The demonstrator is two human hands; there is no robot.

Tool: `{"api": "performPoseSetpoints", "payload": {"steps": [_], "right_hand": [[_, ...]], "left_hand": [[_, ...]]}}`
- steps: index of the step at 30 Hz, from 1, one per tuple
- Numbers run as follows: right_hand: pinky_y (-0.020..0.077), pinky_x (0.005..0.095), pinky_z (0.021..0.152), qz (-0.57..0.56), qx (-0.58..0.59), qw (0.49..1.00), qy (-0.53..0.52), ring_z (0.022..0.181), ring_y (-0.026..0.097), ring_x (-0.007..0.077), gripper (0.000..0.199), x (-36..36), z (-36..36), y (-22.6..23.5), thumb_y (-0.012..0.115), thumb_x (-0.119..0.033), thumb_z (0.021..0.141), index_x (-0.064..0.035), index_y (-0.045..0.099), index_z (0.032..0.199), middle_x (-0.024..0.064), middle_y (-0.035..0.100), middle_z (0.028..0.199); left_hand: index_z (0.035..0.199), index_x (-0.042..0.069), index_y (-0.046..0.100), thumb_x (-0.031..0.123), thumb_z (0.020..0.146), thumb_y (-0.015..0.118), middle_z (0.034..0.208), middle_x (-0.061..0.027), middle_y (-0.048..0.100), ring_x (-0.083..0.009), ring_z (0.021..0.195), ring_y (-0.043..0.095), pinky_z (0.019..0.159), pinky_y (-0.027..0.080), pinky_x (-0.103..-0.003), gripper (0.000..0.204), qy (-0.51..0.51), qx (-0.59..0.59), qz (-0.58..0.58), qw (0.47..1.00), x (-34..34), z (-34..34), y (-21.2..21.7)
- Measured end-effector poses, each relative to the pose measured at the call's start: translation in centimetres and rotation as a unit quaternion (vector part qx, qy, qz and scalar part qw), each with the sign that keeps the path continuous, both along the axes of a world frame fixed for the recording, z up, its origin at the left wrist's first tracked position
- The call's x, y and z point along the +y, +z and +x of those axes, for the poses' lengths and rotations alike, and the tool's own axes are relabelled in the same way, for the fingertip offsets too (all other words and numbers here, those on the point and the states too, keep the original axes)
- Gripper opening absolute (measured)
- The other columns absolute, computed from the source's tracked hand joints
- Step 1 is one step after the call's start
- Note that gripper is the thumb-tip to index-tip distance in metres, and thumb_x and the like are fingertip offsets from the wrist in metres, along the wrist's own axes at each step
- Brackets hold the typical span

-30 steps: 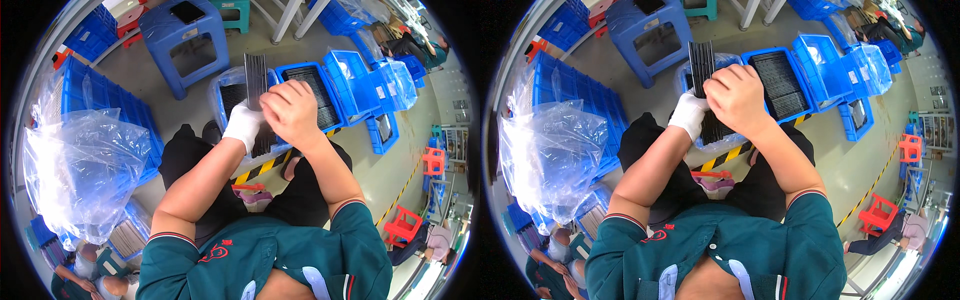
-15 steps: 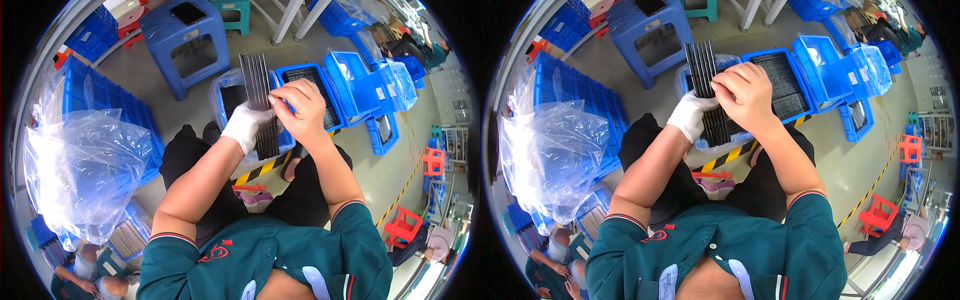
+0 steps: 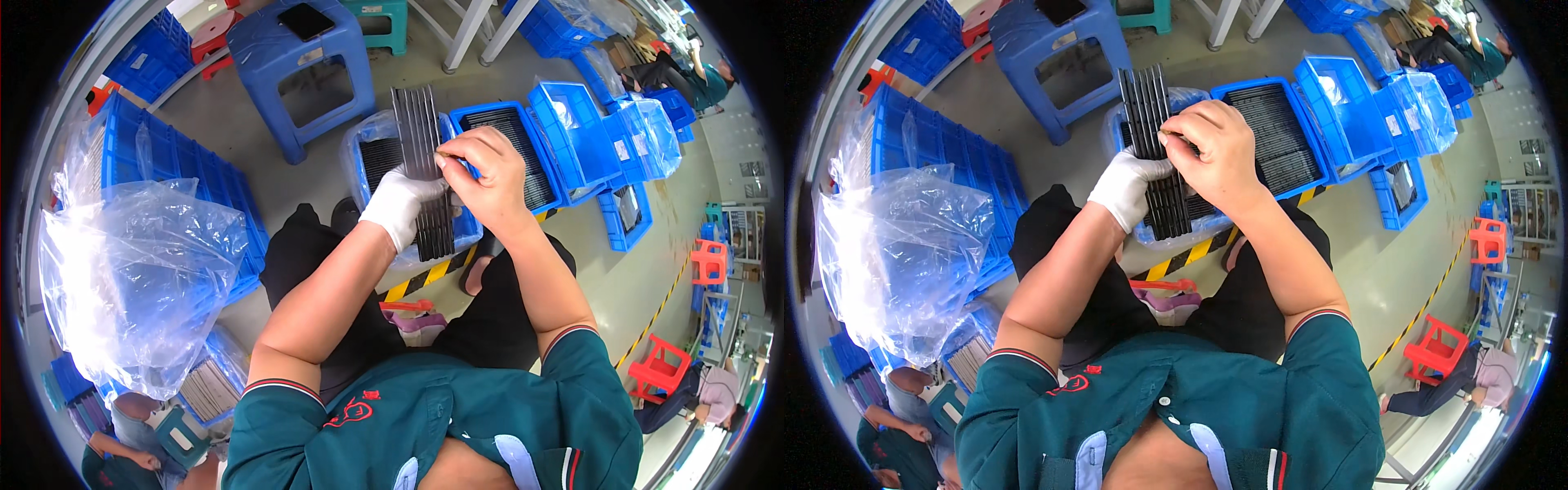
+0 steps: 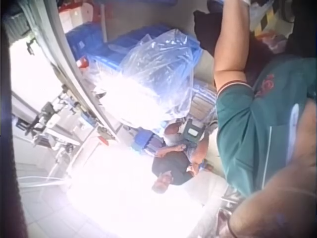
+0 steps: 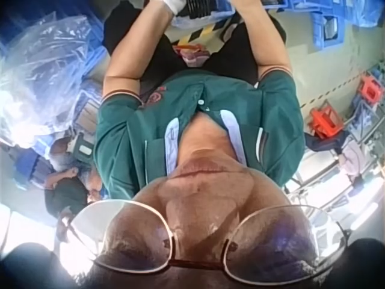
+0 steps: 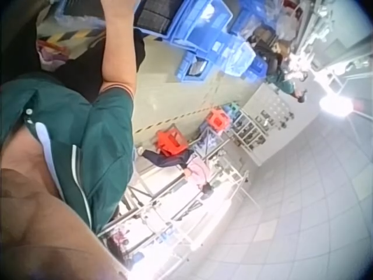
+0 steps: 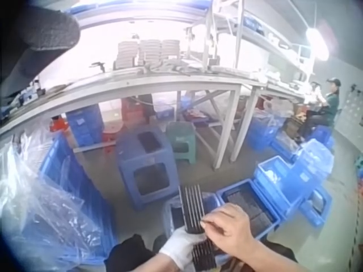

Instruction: Sorting thin metal rods and arranging them into partitioned trays on a factory floor.

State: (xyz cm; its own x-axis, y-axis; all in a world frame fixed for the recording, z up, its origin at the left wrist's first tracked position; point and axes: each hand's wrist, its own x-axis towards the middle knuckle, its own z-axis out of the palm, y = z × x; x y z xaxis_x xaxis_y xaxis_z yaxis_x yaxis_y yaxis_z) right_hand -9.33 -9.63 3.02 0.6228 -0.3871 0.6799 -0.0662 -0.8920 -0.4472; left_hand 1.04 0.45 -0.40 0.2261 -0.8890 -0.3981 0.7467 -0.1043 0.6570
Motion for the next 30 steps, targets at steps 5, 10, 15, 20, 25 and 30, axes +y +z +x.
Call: {"api": "performPoseSetpoints", "payload": {"steps": [5, 10, 15, 20, 25, 30], "right_hand": [[0.0459, 0.0345, 0.063, 0.012, -0.001, 1.000, 0.000, 0.069, 0.059, 0.0237, 0.011, -0.1, 0.0, -0.3, 0.072, -0.005, 0.066, -0.0075, 0.066, 0.075, 0.0034, 0.062, 0.072], [0.0453, 0.0344, 0.063, -0.005, 0.003, 1.000, 0.000, 0.069, 0.059, 0.0234, 0.011, 0.1, 0.0, 0.0, 0.072, -0.005, 0.066, -0.0075, 0.065, 0.074, 0.0034, 0.062, 0.072], [0.0445, 0.0345, 0.062, -0.002, -0.001, 1.000, -0.003, 0.069, 0.058, 0.0228, 0.012, 0.1, -0.1, -0.1, 0.072, -0.005, 0.065, -0.0089, 0.065, 0.074, 0.0025, 0.061, 0.073], [0.0438, 0.0346, 0.061, -0.097, 0.027, 0.995, -0.002, 0.069, 0.057, 0.0225, 0.014, 0.0, 0.1, -0.5, 0.072, -0.005, 0.064, -0.0102, 0.064, 0.075, 0.0009, 0.059, 0.074], [0.0451, 0.0339, 0.062, -0.036, -0.009, 0.999, 0.002, 0.067, 0.057, 0.0233, 0.014, 0.5, 0.0, 0.3, 0.071, -0.003, 0.065, -0.0089, 0.064, 0.075, 0.0026, 0.060, 0.073], [0.0469, 0.0311, 0.060, 0.097, -0.020, 0.995, -0.006, 0.068, 0.060, 0.0220, 0.012, 0.5, 0.1, 0.1, 0.072, -0.001, 0.067, -0.0052, 0.067, 0.077, 0.0057, 0.063, 0.075]], "left_hand": [[0.108, 0.003, 0.062, -0.001, 0.081, 0.064, 0.095, -0.0054, 0.064, -0.0185, 0.084, 0.064, 0.075, 0.052, -0.032, 0.027, 0.000, -0.008, 0.006, 1.000, -0.2, 0.0, -0.7], [0.107, 0.003, 0.062, 0.000, 0.081, 0.064, 0.095, -0.0049, 0.064, -0.0167, 0.084, 0.063, 0.074, 0.051, -0.031, 0.026, -0.004, -0.031, 0.010, 0.999, -0.2, 0.1, -0.7], [0.107, 0.003, 0.061, -0.001, 0.081, 0.063, 0.095, -0.0048, 0.063, -0.0149, 0.086, 0.061, 0.076, 0.049, -0.029, 0.026, -0.015, -0.009, 0.023, 1.000, 0.1, -0.1, 0.5], [0.107, 0.003, 0.061, -0.002, 0.081, 0.062, 0.096, -0.0059, 0.063, -0.0166, 0.088, 0.062, 0.077, 0.050, -0.031, 0.026, -0.014, -0.070, 0.005, 0.997, 0.0, -0.3, 0.6], [0.107, 0.000, 0.061, -0.003, 0.081, 0.062, 0.097, -0.0058, 0.063, -0.0164, 0.087, 0.062, 0.076, 0.050, -0.031, 0.026, -0.015, -0.016, -0.030, 0.999, 0.1, 0.1, -0.2], [0.110, 0.001, 0.060, -0.004, 0.083, 0.062, 0.097, -0.0066, 0.064, -0.0192, 0.085, 0.065, 0.075, 0.054, -0.033, 0.027, -0.015, 0.025, -0.008, 1.000, -0.1, 0.0, 0.0]]}}
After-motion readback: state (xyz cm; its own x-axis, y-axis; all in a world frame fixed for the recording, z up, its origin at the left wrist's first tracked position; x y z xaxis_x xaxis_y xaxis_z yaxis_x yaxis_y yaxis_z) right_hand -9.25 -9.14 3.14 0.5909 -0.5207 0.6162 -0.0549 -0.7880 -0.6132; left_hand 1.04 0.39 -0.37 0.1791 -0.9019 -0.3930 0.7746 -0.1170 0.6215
